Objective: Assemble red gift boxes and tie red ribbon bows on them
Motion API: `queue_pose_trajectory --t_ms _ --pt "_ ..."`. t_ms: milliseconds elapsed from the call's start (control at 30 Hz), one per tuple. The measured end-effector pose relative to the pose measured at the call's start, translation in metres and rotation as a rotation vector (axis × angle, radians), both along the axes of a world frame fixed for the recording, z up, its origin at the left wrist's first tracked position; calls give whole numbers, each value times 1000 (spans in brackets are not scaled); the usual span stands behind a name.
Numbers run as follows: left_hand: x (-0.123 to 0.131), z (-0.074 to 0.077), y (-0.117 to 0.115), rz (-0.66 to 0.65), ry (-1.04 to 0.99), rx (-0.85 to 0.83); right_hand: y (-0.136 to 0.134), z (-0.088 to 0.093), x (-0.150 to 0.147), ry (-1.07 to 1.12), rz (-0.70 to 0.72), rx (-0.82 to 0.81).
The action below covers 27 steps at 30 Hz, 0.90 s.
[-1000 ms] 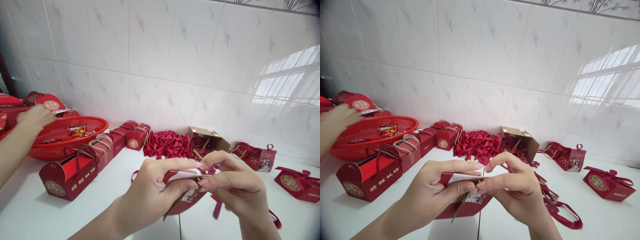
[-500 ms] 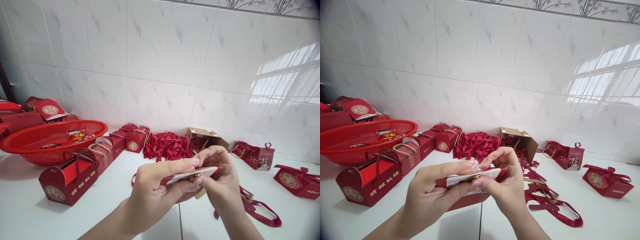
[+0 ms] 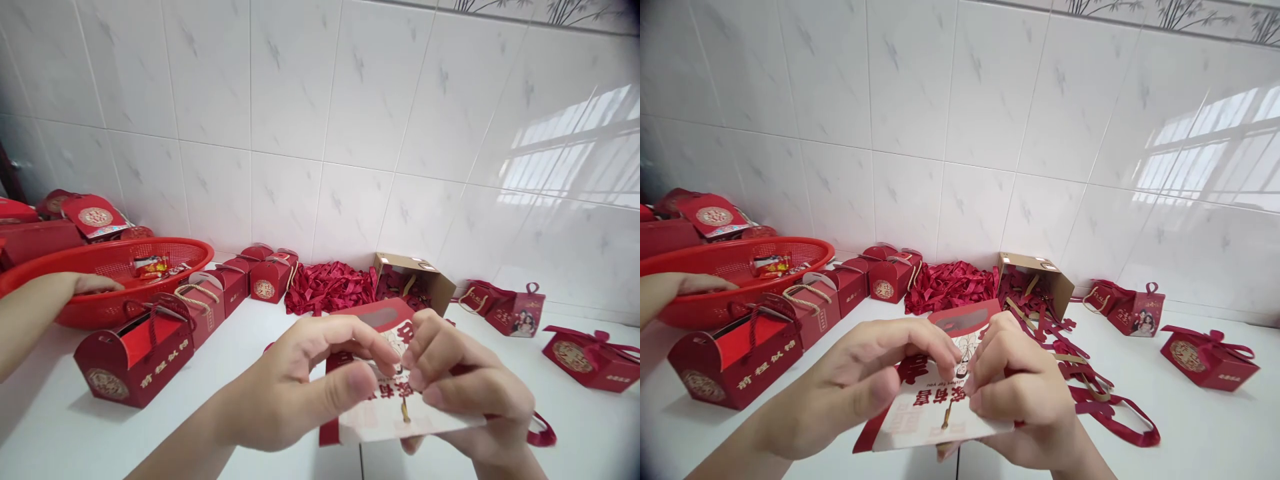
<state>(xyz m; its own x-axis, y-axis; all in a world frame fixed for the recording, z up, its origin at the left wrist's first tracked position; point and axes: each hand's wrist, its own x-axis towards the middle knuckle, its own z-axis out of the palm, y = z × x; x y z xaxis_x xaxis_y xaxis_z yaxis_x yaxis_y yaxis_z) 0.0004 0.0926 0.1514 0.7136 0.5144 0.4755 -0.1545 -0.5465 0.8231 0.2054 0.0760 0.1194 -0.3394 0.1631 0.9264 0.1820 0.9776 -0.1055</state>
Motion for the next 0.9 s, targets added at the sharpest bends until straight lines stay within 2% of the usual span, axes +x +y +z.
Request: queue_pose_trajectory --t_ms 100,233,900 --pt "-4 5 -5 74 176 132 -4 5 1 -115 -53 90" --pt "-6 4 -11 136 279 231 -6 9 1 -194 -113 118" --pt "-9 3 -8 165 362 396 -2 3 -3 -195 -157 85"
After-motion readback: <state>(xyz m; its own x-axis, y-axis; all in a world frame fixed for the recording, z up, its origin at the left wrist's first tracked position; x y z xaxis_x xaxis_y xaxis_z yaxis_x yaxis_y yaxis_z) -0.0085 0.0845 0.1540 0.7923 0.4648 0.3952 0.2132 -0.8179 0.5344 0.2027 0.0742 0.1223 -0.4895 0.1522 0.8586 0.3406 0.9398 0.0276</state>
